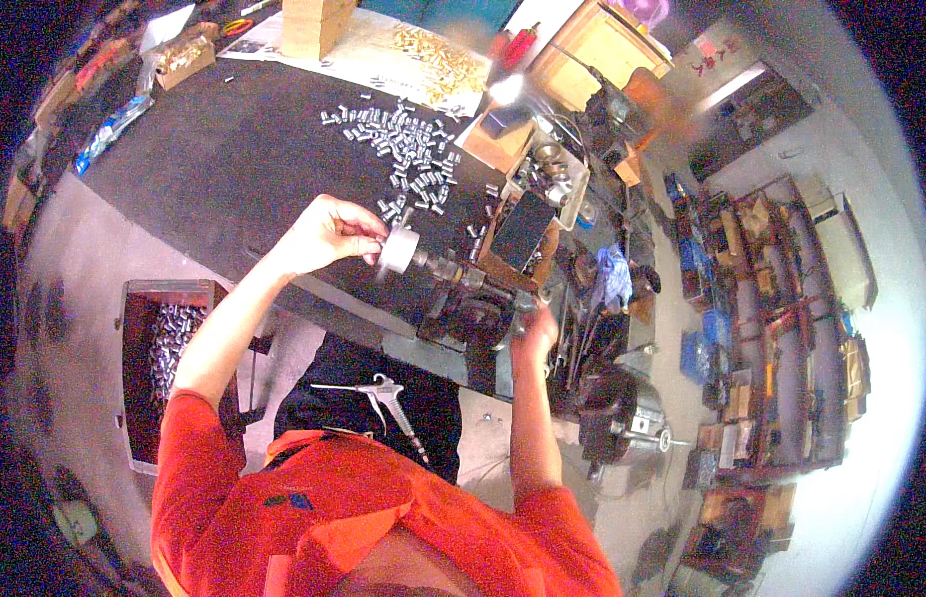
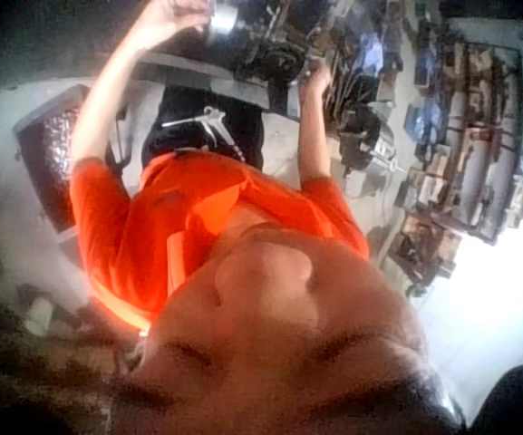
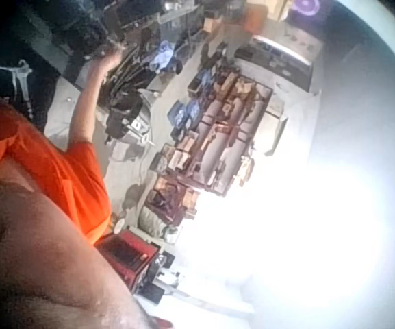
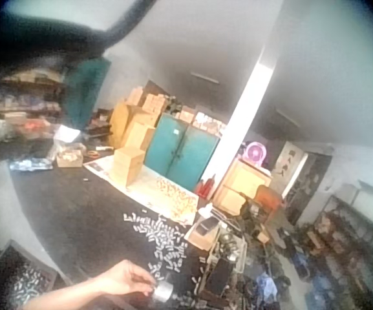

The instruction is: The person operates a metal lathe, repeatedly inserting small cylindrical metal pieces into the chuck and using a tool to machine them. The person removes the finished pieces and places them on the workbench, accumulating a pile of processed parts.

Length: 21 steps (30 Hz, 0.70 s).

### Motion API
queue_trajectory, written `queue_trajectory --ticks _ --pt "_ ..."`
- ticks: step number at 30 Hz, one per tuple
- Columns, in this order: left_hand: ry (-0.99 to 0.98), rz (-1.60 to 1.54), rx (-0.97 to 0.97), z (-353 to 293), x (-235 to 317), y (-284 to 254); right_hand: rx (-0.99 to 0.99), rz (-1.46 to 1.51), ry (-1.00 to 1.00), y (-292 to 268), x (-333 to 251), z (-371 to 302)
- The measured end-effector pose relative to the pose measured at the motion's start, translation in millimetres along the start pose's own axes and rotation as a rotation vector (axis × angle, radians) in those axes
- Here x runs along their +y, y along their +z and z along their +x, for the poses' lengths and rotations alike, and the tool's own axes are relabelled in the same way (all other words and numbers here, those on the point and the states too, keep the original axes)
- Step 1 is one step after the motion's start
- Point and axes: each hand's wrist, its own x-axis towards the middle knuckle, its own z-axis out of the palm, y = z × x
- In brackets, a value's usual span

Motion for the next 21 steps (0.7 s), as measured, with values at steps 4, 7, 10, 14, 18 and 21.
queue_trajectory --ticks 4,7,10,14,18,21 --pt "-0.004 -0.061 0.001 1 -3 -3 -0.318 0.176 0.161 -42 -18 -46" --pt "-0.013 -0.033 0.010 0 -5 -3 -0.422 0.196 0.096 -34 -58 -67" --pt "-0.014 -0.023 0.020 2 -5 -1 -0.503 0.240 -0.004 -9 -91 -60" --pt "-0.007 -0.052 0.016 2 -5 0 -0.384 0.279 -0.091 27 -105 -39" --pt "-0.016 -0.045 0.022 3 -4 1 -0.293 0.257 -0.186 34 -94 -27" --pt "-0.065 -0.054 0.036 2 -3 1 -0.353 0.284 -0.240 25 -90 -30"
